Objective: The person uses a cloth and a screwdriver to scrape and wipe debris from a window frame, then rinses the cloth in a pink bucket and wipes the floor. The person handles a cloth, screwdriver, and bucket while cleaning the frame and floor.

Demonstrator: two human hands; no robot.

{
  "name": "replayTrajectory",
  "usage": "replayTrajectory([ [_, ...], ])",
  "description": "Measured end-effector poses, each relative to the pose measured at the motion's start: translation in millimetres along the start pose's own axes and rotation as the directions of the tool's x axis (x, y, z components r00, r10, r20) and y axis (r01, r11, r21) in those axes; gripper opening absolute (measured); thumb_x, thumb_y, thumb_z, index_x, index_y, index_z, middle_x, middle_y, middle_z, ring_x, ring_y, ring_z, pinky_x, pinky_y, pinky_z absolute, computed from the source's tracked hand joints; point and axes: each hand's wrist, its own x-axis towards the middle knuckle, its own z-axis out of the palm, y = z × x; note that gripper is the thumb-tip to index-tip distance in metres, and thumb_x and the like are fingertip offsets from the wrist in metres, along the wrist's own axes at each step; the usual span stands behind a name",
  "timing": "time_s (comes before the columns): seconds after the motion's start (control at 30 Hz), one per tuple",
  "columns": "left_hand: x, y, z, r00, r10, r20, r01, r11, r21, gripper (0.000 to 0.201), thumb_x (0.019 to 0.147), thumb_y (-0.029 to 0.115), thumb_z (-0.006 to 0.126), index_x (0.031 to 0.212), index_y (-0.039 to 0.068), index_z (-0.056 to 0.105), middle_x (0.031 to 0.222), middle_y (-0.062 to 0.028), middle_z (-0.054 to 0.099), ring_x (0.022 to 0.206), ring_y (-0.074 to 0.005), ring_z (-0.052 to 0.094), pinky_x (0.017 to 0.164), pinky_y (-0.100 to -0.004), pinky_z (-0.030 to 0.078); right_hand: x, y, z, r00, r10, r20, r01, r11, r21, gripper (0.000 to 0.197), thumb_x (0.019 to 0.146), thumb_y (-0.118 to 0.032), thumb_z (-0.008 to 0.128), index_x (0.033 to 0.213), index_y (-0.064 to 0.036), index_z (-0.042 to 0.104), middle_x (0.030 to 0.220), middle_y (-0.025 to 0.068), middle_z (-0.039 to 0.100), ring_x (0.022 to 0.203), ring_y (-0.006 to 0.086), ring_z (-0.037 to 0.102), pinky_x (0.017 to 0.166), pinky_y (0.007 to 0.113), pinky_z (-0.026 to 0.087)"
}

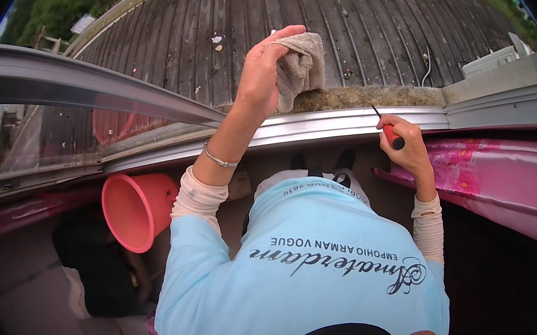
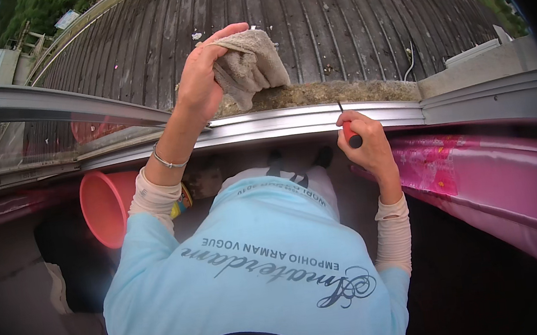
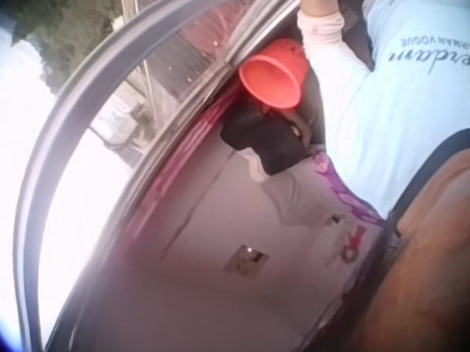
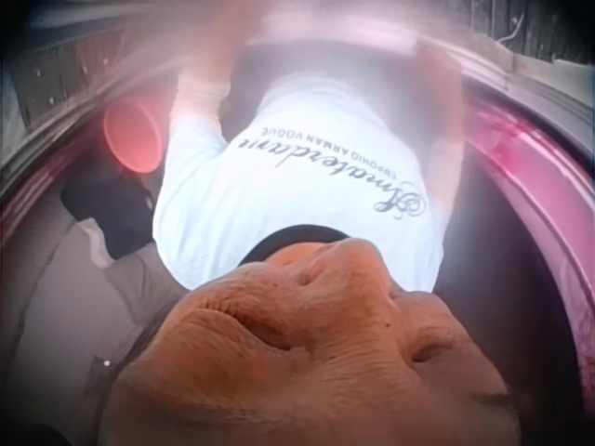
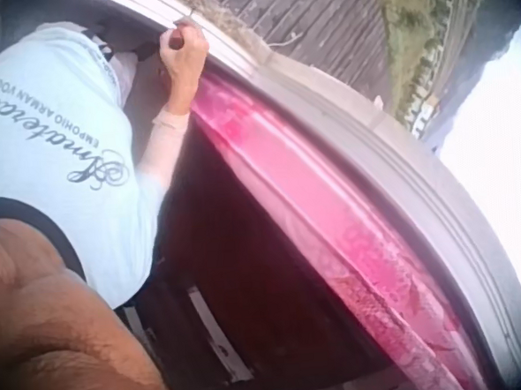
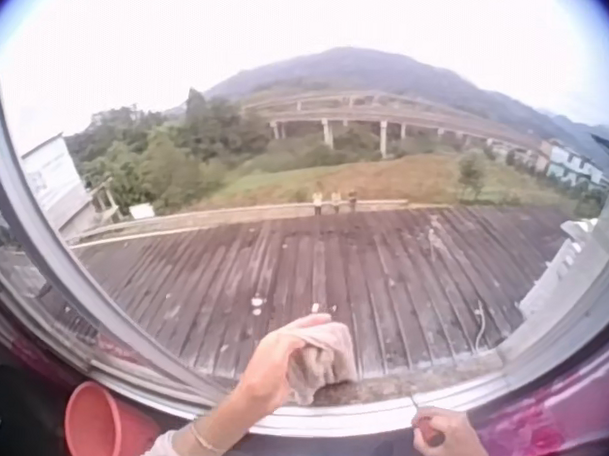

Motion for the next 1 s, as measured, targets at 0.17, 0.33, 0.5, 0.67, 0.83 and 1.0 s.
replayTrajectory([
  [0.17, -9.7, 8.1, -2.0, 0.973, 0.126, 0.194, -0.23, 0.603, 0.764, 0.03, 0.097, 0.012, 0.047, 0.122, 0.002, 0.061, 0.105, -0.0098, 0.069, 0.093, -0.018, 0.065, 0.085, -0.0328, 0.052, 21.7, -14.8, 9.3, 0.972, -0.128, -0.195, 0.136, 0.99, 0.027, 0.017, 0.074, 0.003, 0.067, 0.067, 0.0052, 0.052, 0.102, 0.0166, 0.067, 0.098, 0.0334, 0.067, 0.08, 0.037, 0.053],
  [0.33, 20.2, -2.3, 32.0, 0.723, 0.554, 0.413, -0.511, 0.027, 0.859, 0.014, 0.088, 0.02, 0.062, 0.091, 0.007, 0.059, 0.079, -0.0142, 0.061, 0.071, -0.0364, 0.06, 0.058, -0.0384, 0.047, 95.1, -18.9, 60.3, 0.971, -0.119, -0.205, 0.148, 0.98, 0.133, 0.034, 0.075, -0.014, 0.078, 0.063, 0.0051, 0.053, 0.122, 0.0208, 0.059, 0.096, 0.0373, 0.065, 0.08, 0.039, 0.053],
  [0.5, 34.5, 36.0, 63.2, 0.63, 0.693, 0.35, -0.544, 0.072, 0.836, 0.018, 0.089, 0.024, 0.062, 0.085, 0.008, 0.055, 0.07, -0.0109, 0.059, 0.064, -0.0361, 0.058, 0.053, -0.0401, 0.046, 160.1, 6.0, 73.2, 0.987, 0.13, -0.096, -0.143, 0.979, -0.148, 0.015, 0.075, -0.012, 0.068, 0.075, 0.0028, 0.064, 0.09, 0.0221, 0.066, 0.08, 0.0408, 0.063, 0.069, 0.045, 0.051],
  [0.67, 27.4, 51.2, 40.7, 0.623, 0.743, 0.246, -0.542, 0.183, 0.82, 0.024, 0.092, 0.031, 0.061, 0.086, 0.008, 0.059, 0.071, -0.0106, 0.059, 0.065, -0.0344, 0.06, 0.055, -0.0379, 0.046, 200.6, 10.0, 14.6, 0.925, 0.033, -0.378, -0.03, 0.999, 0.014, 0.012, 0.074, -0.008, 0.062, 0.081, 0.0015, 0.065, 0.076, 0.0235, 0.064, 0.076, 0.0403, 0.064, 0.064, 0.042, 0.05],
  [0.83, 49.9, -0.2, 8.9, 0.803, 0.591, 0.074, -0.28, 0.265, 0.923, 0.022, 0.09, 0.028, 0.061, 0.09, 0.006, 0.063, 0.082, -0.0149, 0.065, 0.074, -0.0366, 0.064, 0.063, -0.0422, 0.05, 235.5, 19.5, -48.4, 0.933, -0.173, -0.315, 0.04, 0.921, -0.387, 0.012, 0.076, -0.01, 0.059, 0.074, 0.0015, 0.062, 0.078, 0.025, 0.063, 0.077, 0.0443, 0.061, 0.069, 0.049, 0.048],
  [1.0, 97.0, -37.2, -21.4, 0.856, 0.452, 0.25, -0.298, 0.037, 0.954, 0.023, 0.091, 0.025, 0.058, 0.092, 0.003, 0.063, 0.082, -0.0197, 0.065, 0.082, -0.0432, 0.062, 0.07, -0.0496, 0.049, 241.7, 14.8, -71.2, 0.92, -0.134, -0.37, -0.033, 0.91, -0.413, 0.013, 0.075, -0.011, 0.059, 0.071, 0.0016, 0.059, 0.079, 0.0245, 0.062, 0.079, 0.0428, 0.061, 0.07, 0.05, 0.048],
])
